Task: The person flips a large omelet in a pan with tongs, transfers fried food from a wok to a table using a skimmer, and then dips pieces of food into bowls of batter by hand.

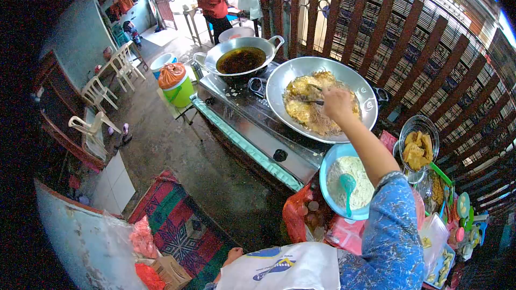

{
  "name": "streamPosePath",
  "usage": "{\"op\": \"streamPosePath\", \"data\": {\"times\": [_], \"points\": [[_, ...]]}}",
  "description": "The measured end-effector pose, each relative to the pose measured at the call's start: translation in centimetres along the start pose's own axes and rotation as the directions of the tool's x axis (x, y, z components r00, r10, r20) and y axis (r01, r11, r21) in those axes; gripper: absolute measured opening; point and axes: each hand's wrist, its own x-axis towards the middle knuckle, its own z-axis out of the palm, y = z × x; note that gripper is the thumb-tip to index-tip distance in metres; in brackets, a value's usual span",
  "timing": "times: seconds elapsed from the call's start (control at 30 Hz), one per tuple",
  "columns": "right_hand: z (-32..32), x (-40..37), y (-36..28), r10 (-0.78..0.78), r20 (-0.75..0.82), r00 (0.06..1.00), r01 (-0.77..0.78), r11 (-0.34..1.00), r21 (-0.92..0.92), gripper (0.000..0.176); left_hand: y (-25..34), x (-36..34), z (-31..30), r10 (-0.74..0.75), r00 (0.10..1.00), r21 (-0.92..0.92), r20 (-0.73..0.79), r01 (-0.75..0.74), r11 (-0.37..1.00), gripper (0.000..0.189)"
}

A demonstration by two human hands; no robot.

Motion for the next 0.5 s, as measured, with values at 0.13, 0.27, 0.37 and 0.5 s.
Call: {"op": "streamPosePath", "data": {"times": [0.13,0.27,0.37,0.5], "points": [[1.7,0.6,-0.9,-0.007,-0.125,0.992,0.001,0.999,-0.049,0.027,-1.1,1.0,0.7,-0.005,1.0,-0.124,-0.009,0.004,0.992,0.02],[0.1,0.1,0.1,0.018,-0.119,0.993,-0.015,0.999,0.029,0.025,0.1,0.2,-0.1,0.056,0.998,0.092,-0.005,-0.055,0.994,0.02],[-1.6,-0.2,1.2,0.073,-0.08,0.994,-0.066,0.995,0.08,0.031,0.4,-0.2,-0.4,0.076,0.997,0.054,-0.024,-0.075,0.996,0.02],[-4.0,-0.3,3.1,0.167,0.001,0.986,-0.164,0.968,0.189,0.041,0.6,0.2,-0.5,0.073,0.997,0.113,0.001,-0.073,0.991,0.021]]}}
